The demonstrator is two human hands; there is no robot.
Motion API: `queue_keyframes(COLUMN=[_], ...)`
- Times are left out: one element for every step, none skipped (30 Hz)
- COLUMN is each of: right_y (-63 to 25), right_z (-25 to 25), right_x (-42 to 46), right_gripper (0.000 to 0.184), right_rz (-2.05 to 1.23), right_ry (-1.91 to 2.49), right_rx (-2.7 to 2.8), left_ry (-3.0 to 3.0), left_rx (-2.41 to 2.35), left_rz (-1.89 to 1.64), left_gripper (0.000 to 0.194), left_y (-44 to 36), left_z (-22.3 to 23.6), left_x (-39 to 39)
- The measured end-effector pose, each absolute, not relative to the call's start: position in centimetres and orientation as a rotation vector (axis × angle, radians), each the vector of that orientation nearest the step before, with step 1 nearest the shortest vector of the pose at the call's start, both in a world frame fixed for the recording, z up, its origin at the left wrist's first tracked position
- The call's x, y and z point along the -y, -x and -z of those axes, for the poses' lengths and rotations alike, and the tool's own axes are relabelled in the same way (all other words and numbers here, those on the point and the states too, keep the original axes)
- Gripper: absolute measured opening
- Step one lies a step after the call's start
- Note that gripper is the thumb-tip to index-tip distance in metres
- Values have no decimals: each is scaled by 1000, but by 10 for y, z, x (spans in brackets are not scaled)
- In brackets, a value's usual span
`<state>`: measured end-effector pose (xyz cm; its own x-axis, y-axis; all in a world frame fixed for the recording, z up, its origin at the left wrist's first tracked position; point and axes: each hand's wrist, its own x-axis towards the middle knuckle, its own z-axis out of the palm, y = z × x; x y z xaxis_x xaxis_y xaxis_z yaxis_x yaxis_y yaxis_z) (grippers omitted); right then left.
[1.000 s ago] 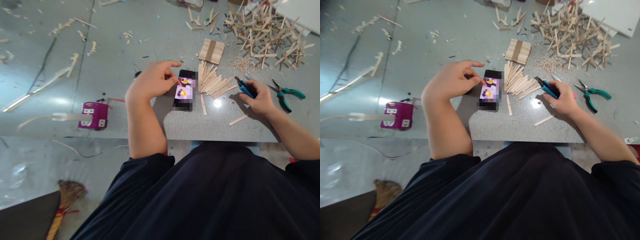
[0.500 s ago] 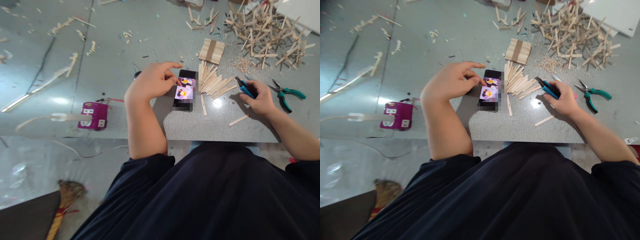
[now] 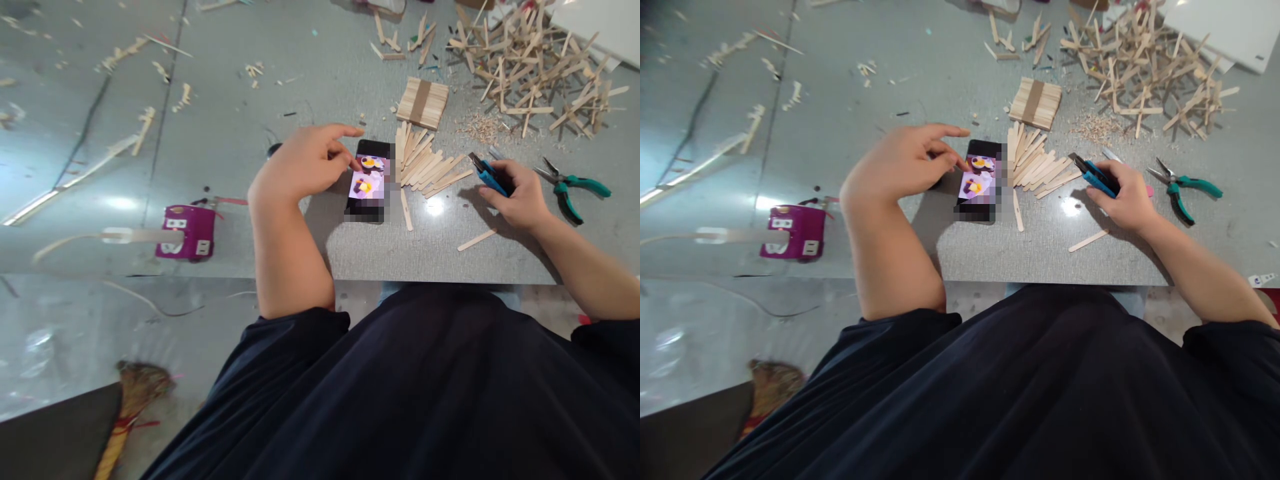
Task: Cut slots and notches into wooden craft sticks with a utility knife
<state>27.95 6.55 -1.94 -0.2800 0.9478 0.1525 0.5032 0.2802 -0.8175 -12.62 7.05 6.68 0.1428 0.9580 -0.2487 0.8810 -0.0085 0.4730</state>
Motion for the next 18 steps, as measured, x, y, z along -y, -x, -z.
queue_keyframes(right_y=[-279, -279, -279, -279, -279, -279, -279, -279, -279, -279, -279, -279, -278, -278, -278, -277, -277, -277], right_z=[19, 19, 19, 19, 19, 19, 19, 19, 19, 19, 19, 18, 18, 18, 17, 17, 17, 16], right_x=[-65, -65, -65, -65, -65, -65, -65, -66, -66, -66, -66, -66, -65, -65, -65, -65, -65, -65], right_gripper=[42, 41, 40, 40, 39, 39, 39, 39, 40, 40, 40, 40, 40, 40, 41, 41, 42, 42], right_rz=[-868, -864, -860, -855, -851, -848, -848, -851, -852, -852, -853, -855, -857, -859, -861, -863, -863, -860], right_ry=[1301, 1299, 1296, 1295, 1294, 1294, 1294, 1294, 1295, 1295, 1296, 1297, 1297, 1298, 1299, 1302, 1306, 1311], right_rx=[1899, 1900, 1904, 1908, 1913, 1916, 1918, 1918, 1916, 1912, 1908, 1903, 1899, 1896, 1894, 1893, 1893, 1893], left_ry=[-1906, -1908, -1908, -1907, -1905, -1899, -1891, -1880, -1867, -1857, -1851, -1847, -1844, -1839, -1830, -1821, -1824, -1832], left_rx=[-1752, -1748, -1742, -1737, -1734, -1733, -1732, -1734, -1740, -1745, -1749, -1751, -1751, -1751, -1749, -1746, -1738, -1733], left_rz=[-200, -207, -213, -218, -223, -224, -223, -221, -220, -216, -214, -207, -195, -177, -159, -144, -133, -126], left_gripper=[62, 62, 62, 61, 61, 61, 61, 61, 61, 62, 62, 62, 62, 62, 62, 63, 63, 63], left_y=[127, 127, 128, 129, 129, 130, 130, 130, 130, 130, 130, 130, 129, 129, 129, 130, 130, 130], left_z=[-66, -65, -64, -63, -62, -61, -60, -60, -61, -61, -62, -63, -63, -63, -63, -63, -62, -61], left_x=[-71, -71, -71, -71, -72, -72, -72, -72, -72, -72, -72, -73, -73, -73, -73, -74, -74, -75])
